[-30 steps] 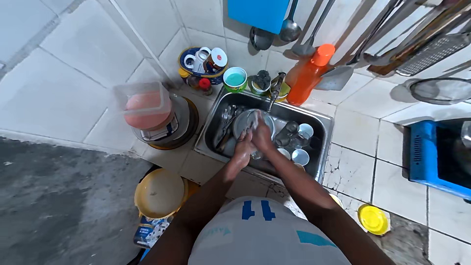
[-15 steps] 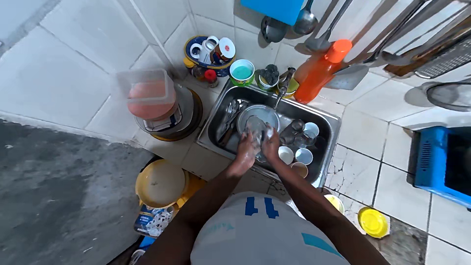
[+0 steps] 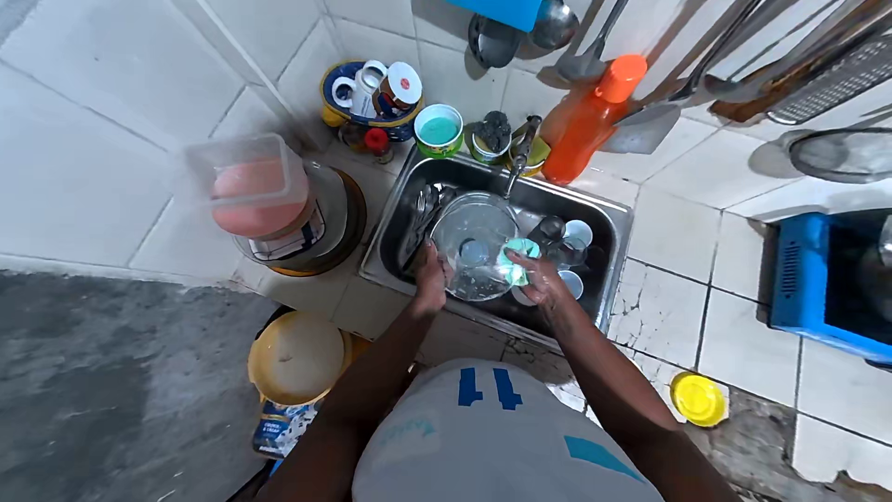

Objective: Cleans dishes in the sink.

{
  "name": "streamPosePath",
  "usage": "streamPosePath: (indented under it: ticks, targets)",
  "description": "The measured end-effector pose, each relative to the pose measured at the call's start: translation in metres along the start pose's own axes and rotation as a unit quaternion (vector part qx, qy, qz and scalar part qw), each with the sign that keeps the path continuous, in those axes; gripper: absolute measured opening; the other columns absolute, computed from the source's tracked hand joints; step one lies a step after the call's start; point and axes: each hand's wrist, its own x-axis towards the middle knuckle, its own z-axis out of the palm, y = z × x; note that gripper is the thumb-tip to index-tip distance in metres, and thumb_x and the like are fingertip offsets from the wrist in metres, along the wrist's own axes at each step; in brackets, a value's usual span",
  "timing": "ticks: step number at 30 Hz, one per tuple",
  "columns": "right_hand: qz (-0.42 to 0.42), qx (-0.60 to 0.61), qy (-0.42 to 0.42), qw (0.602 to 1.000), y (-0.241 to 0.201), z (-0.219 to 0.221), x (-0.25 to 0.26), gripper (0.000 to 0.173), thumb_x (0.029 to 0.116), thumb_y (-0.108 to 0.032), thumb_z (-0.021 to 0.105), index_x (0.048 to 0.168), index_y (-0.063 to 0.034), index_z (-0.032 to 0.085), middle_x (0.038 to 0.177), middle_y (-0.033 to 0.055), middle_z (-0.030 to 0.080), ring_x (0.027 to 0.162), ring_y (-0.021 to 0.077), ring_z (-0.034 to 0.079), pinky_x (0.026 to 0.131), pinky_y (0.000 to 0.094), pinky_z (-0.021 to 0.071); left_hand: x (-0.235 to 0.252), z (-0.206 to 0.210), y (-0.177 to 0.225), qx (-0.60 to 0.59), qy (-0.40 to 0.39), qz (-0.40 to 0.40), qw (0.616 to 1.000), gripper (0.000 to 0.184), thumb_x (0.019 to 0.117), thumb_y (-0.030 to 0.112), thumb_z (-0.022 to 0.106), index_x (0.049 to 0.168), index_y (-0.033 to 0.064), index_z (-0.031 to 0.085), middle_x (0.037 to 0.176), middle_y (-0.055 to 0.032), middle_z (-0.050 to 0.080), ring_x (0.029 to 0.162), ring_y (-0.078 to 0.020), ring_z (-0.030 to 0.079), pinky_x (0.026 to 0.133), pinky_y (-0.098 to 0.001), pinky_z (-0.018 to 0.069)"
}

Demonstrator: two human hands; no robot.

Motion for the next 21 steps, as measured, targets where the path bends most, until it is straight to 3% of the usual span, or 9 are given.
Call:
streamPosePath:
  ticks: [2,4,6,9,12,14,17,19,21]
  targets:
    - [-0.024,-0.047,0.035,0.998,-0.023,0.003,-0.017,0.033,0.0961,-0.006,0.068,0.127,-0.0035,0.058,0.1,0.0088,0.071,0.084,0.0166,0.07,0.076,0.0353,0.0611,0.001,0.005,-0.006,0.094,-0.028,-0.002,0.995,0.058,0.1119,0.047,0.028,0.125,0.0004,0.058,0.087,-0.0098,0.057,0.071,-0.0173,0.053,0.069,-0.0344,0.0507]
    - [-0.044,-0.078,0.089,0.992,-0.044,-0.008,-0.026,0.032,0.095,-0.006,0.07,0.126,-0.0028,0.06,0.1,0.0089,0.072,0.083,0.0169,0.071,0.074,0.036,0.0617,0.01,0.01,-0.016,0.175,-0.061,0.033,0.982,0.043,0.1124,0.034,0.039,0.131,0.0007,0.059,0.1,-0.0148,0.063,0.078,-0.0207,0.059,0.074,-0.0378,0.053]
    - [-0.065,-0.098,0.137,0.983,-0.065,-0.032,-0.031,0.033,0.0955,-0.01,0.07,0.126,-0.0045,0.058,0.099,0.0078,0.072,0.081,0.0167,0.071,0.072,0.0366,0.0625,0.026,0.01,-0.022,0.243,-0.074,0.053,0.966,0.038,0.1075,0.028,0.055,0.138,0.0056,0.058,0.12,-0.019,0.066,0.1,-0.0285,0.066,0.088,-0.0469,0.0555]
    - [-0.108,-0.038,0.212,0.97,-0.089,-0.084,-0.036,0.033,0.097,-0.012,0.067,0.128,-0.0055,0.056,0.099,0.0077,0.071,0.082,0.0164,0.071,0.072,0.0363,0.0622,0.058,0.004,-0.029,0.335,-0.022,0.084,0.938,0.05,0.1021,0.03,0.064,0.145,0.0067,0.053,0.144,-0.0225,0.055,0.13,-0.038,0.055,0.107,-0.0573,0.0448]
    - [-0.171,0.104,0.263,0.944,-0.095,-0.144,-0.03,0.025,0.1023,-0.011,0.055,0.126,-0.0056,0.053,0.099,0.0098,0.069,0.085,0.0182,0.07,0.073,0.039,0.0617,0.082,0.001,-0.028,0.389,0.027,0.08,0.917,0.062,0.1016,0.033,0.063,0.152,0.0029,0.043,0.148,-0.0264,0.05,0.134,-0.0425,0.052,0.11,-0.0598,0.0428]
    - [-0.188,0.18,0.282,0.923,-0.091,-0.174,-0.022,0.022,0.1076,-0.02,0.045,0.126,-0.0099,0.049,0.103,0.0075,0.065,0.09,0.0167,0.067,0.077,0.0392,0.0603,0.084,0.005,-0.023,0.412,0.024,0.068,0.908,0.062,0.1013,0.033,0.063,0.152,0.0035,0.042,0.145,-0.0272,0.052,0.131,-0.0442,0.053,0.107,-0.062,0.0439]
    - [-0.213,0.252,0.312,0.891,-0.08,-0.196,-0.004,0.031,0.1104,-0.027,0.037,0.135,-0.0101,0.043,0.117,0.0103,0.06,0.104,0.0207,0.064,0.087,0.0452,0.0578,0.095,0.019,-0.017,0.443,0.048,0.03,0.895,0.062,0.0979,0.028,0.068,0.151,0.0061,0.044,0.138,-0.0238,0.059,0.126,-0.0405,0.059,0.105,-0.0595,0.047]
    - [-0.226,0.283,0.33,0.872,-0.073,-0.202,0.01,0.033,0.111,-0.028,0.035,0.137,-0.0102,0.042,0.12,0.0103,0.059,0.107,0.0207,0.063,0.089,0.0431,0.0572,0.099,0.025,-0.02,0.426,0.055,-0.005,0.903,0.062,0.0979,0.028,0.068,0.148,0.0008,0.043,0.136,-0.0271,0.058,0.121,-0.0415,0.06,0.101,-0.0587,0.0492]
    - [-0.233,0.304,0.336,0.86,-0.068,-0.203,0.022,0.031,0.1114,-0.029,0.034,0.135,-0.0107,0.043,0.117,0.009,0.059,0.104,0.0184,0.063,0.086,0.0399,0.0572,0.097,0.029,-0.025,0.372,0.044,-0.05,0.926,0.072,0.0985,0.029,0.069,0.152,-0.0041,0.033,0.139,-0.0309,0.053,0.121,-0.0431,0.059,0.099,-0.057,0.0511]
